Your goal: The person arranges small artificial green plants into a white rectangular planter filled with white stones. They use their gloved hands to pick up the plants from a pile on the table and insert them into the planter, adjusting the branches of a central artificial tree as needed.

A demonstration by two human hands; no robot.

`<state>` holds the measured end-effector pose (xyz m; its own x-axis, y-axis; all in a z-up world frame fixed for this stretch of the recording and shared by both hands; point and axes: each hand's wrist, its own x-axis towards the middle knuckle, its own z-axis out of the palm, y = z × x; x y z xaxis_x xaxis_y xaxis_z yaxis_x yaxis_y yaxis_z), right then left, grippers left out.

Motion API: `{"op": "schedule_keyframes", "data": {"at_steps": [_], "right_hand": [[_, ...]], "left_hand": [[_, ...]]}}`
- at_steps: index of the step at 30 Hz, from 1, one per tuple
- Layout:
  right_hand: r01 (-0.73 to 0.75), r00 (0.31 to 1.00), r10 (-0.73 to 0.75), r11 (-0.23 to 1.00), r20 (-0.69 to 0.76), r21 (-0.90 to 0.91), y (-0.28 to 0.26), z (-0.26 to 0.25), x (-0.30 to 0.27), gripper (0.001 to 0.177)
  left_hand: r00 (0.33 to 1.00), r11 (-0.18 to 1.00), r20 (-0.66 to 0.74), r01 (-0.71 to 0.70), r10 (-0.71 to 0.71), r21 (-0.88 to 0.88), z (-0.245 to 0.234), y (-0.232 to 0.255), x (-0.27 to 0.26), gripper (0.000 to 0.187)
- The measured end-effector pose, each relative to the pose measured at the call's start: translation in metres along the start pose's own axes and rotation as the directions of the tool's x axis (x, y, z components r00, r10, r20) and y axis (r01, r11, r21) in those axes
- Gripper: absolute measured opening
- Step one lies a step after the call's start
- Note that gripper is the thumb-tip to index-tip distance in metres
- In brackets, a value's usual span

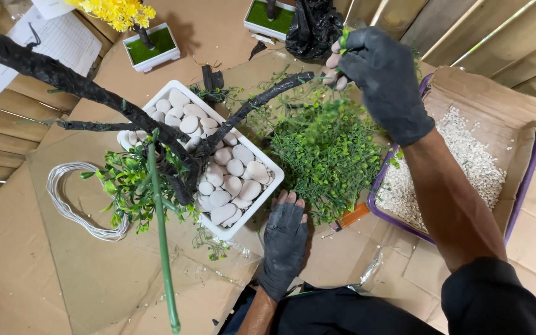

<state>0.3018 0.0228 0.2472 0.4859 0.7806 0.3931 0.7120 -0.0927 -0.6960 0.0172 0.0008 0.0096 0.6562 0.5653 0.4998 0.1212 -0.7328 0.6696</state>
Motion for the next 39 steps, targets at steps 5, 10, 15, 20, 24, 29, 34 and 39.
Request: {"op": "schedule_keyframes", "data": {"at_steps": [5,10,15,20,24,29,34,39], "right_hand": [[-0.093,0.994,0.104,0.939,-0.017,0.332,-0.045,-0.025,-0.021,0.013],[-0.009,1.0,0.012,0.92,-0.007,0.391,-0.045,-0.02,-0.042,0.004],[-0.147,0.971,0.079,0.941,0.226,0.304,-0.04,0.006,-0.046,0.015],[-0.359,0.892,0.332,0.933,0.308,0.035,0.008,0.014,-0.038,0.027],[-0.21,0.968,0.22,0.974,0.124,-0.083,0.058,0.029,-0.04,0.023],[-0.218,0.901,0.313,0.925,0.301,-0.31,0.08,0.071,-0.046,0.045],[-0.198,0.972,0.19,0.979,0.141,0.043,0.045,0.057,-0.044,0.024],[-0.129,0.984,0.165,0.918,-0.067,0.375,0.034,0.022,-0.039,0.022]], "left_hand": [[1.0,1.0,0.001,-0.009,0.009,-0.004,0.002,-0.001,-0.002,0.038],[1.0,1.0,0.002,-0.013,0.013,0.004,0.002,-0.001,-0.002,0.039],[0.99,0.977,-0.105,-0.076,0.098,0.198,0.005,-0.005,0.001,0.044],[0.983,0.971,-0.113,-0.122,0.148,0.207,-0.002,0.0,0.008,0.04],[0.983,0.975,-0.11,-0.128,0.15,0.182,-0.003,0.002,0.008,0.04],[0.985,0.993,-0.141,-0.084,0.095,0.077,-0.006,0.007,0.006,0.037],[0.987,0.997,-0.151,-0.051,0.059,0.058,-0.004,0.002,0.004,0.034],[0.991,0.997,-0.121,-0.05,0.056,0.057,-0.003,0.0,0.004,0.032]]}}
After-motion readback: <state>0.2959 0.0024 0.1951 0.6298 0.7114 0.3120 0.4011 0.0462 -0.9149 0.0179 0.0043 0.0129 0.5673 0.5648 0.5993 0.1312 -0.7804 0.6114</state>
